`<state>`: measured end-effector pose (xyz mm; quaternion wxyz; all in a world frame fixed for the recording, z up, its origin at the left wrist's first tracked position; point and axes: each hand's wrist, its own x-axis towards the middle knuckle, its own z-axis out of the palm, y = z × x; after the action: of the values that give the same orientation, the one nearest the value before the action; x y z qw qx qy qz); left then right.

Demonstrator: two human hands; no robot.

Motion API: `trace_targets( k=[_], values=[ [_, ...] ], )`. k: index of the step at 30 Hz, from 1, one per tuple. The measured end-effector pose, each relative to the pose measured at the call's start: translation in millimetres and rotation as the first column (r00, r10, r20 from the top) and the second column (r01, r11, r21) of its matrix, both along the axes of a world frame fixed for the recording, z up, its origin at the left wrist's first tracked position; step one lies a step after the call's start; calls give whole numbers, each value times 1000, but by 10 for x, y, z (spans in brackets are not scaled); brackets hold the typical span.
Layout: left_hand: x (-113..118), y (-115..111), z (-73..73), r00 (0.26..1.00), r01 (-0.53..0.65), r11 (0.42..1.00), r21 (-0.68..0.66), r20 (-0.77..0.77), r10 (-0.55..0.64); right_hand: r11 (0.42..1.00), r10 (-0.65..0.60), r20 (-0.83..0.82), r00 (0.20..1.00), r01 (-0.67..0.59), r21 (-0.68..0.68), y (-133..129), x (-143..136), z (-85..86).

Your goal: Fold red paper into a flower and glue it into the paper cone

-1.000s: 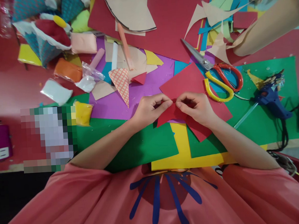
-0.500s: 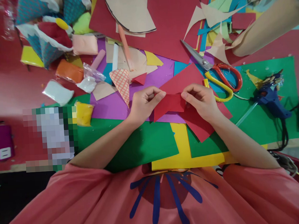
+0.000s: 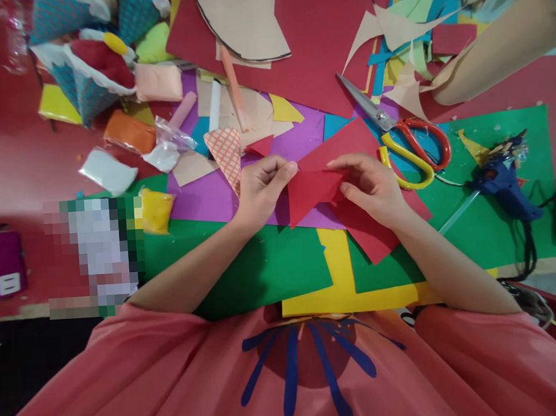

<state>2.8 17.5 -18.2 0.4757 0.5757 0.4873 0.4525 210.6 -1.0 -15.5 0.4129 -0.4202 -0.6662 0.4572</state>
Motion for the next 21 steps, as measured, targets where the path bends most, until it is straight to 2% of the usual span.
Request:
trace_targets(
  k=[4, 12, 16, 21],
  values=[
    [8, 11, -8, 998, 37, 999, -21, -44, -38, 998, -1, 142, 990, -9, 69, 20, -16, 16],
    [10, -29, -130, 997, 63, 998, -9, -34, -64, 984, -177, 200, 964, 179, 11, 37, -37, 30],
    [22, -51, -172, 990, 140, 989, 52, -21, -140, 971, -211, 93, 973, 219, -93, 28, -58, 35],
    [7, -26, -158, 984, 178, 975, 131, -31, -175, 958, -188, -86, 978, 163, -235, 52, -36, 2]
  ],
)
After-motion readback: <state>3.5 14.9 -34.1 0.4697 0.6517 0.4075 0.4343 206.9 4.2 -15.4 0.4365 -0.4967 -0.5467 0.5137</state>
